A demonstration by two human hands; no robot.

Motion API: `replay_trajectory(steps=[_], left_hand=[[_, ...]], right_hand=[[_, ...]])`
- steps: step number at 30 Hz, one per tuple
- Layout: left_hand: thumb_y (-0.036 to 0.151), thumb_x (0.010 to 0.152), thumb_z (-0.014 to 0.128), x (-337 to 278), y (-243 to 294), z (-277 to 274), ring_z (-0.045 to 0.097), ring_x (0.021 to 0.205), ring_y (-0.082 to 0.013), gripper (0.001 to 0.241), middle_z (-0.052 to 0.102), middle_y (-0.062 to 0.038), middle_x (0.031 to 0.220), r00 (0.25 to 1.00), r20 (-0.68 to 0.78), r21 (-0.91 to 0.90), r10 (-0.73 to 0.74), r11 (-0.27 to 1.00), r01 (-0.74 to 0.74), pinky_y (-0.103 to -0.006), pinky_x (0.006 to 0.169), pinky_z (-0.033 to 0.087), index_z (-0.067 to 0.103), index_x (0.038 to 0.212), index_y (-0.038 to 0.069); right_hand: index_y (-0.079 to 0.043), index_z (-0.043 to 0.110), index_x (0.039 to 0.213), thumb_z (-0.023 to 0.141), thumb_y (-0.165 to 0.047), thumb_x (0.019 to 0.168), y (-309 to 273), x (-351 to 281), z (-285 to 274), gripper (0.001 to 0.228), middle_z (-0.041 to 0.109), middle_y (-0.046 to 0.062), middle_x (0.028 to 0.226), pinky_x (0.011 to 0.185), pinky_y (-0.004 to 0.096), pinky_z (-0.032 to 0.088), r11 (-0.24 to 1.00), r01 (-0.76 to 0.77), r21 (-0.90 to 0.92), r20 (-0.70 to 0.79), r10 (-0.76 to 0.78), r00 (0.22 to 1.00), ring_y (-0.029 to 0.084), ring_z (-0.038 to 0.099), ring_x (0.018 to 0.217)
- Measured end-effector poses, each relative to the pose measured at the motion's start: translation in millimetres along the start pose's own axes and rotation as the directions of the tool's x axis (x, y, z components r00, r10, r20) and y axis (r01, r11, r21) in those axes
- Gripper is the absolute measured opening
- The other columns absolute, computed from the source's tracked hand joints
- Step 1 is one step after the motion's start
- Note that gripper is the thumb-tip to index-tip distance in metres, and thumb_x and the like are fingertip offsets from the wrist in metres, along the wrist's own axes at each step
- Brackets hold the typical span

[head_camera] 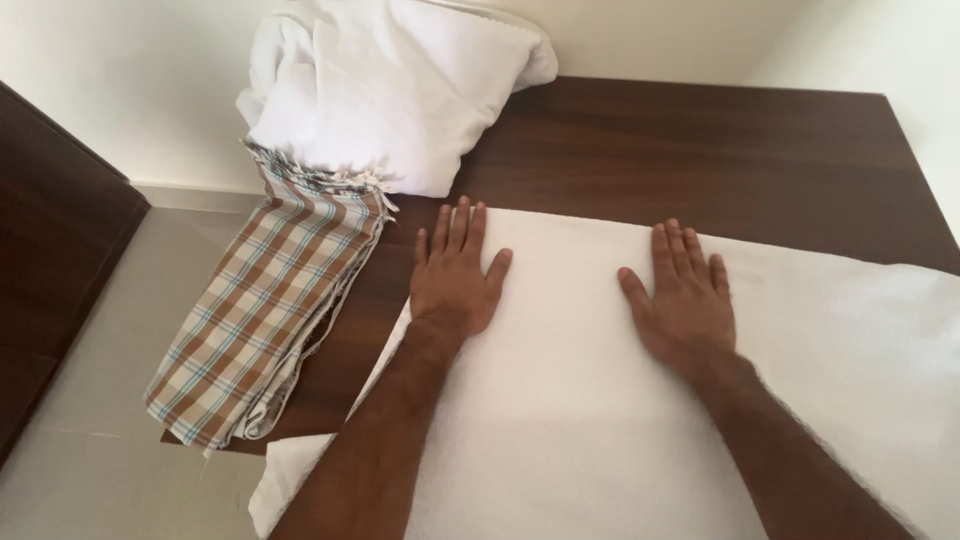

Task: The person folds a white towel on a wooden table. They smooth the towel with both hands, fold it in half, and then fold it again to create a neat rectangular shape. A plaid towel and a white pillow are visible nearby.

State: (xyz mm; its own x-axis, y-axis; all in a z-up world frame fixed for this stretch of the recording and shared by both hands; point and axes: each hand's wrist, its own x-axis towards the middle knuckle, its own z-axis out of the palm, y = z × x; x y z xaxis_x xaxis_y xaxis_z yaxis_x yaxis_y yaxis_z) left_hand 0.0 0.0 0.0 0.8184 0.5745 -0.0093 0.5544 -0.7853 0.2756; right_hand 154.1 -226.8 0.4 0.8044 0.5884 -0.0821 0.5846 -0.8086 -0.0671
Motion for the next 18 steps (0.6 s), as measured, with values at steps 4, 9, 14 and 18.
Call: replay_trajectory(steps=[4,9,14,18], left_hand=[[0.059,0.102,0.030,0,-5,-3,0.001,0.158,-0.0209,0.077,0.004,-0.001,0.173,1.000,0.021,0.006,-0.017,1.000,0.017,-0.0459,0.127,0.001,0.009,0.165,0.018],[0.050,0.105,0.031,-3,17,-1,0.002,0.158,-0.0246,0.071,0.007,-0.007,0.172,0.994,-0.090,0.181,0.069,0.982,-0.051,-0.0479,0.125,0.002,0.014,0.163,0.012],[0.043,0.107,0.029,6,55,24,0.005,0.160,-0.0207,0.063,0.012,-0.002,0.173,0.949,0.006,0.113,0.314,0.943,-0.312,-0.0471,0.128,0.003,0.019,0.164,0.016],[0.046,0.105,0.026,14,48,11,0.005,0.158,-0.0192,0.064,0.010,-0.002,0.173,0.960,0.065,0.000,0.271,0.962,-0.272,-0.0472,0.127,0.001,0.016,0.164,0.022]], right_hand=[[-0.018,0.005,0.164,0.023,-0.063,0.100,12,2,0,0.080,0.003,0.000,0.172,0.125,0.042,0.001,1.000,-0.017,-0.002,-0.010,0.017,1.000,0.016,0.000,0.157],[-0.011,0.011,0.163,0.029,-0.053,0.103,0,8,3,0.076,0.005,0.006,0.172,0.123,0.048,0.003,1.000,0.014,0.026,-0.072,-0.012,0.997,0.023,0.001,0.157],[-0.011,0.019,0.163,0.030,-0.041,0.105,-41,16,17,0.066,0.015,0.007,0.172,0.126,0.046,0.007,0.957,0.289,0.041,-0.099,-0.284,0.954,0.021,0.009,0.158],[-0.014,0.019,0.164,0.029,-0.041,0.105,-44,25,6,0.065,0.016,0.004,0.172,0.127,0.043,0.008,0.950,0.303,0.079,-0.063,-0.298,0.952,0.019,0.010,0.159]])
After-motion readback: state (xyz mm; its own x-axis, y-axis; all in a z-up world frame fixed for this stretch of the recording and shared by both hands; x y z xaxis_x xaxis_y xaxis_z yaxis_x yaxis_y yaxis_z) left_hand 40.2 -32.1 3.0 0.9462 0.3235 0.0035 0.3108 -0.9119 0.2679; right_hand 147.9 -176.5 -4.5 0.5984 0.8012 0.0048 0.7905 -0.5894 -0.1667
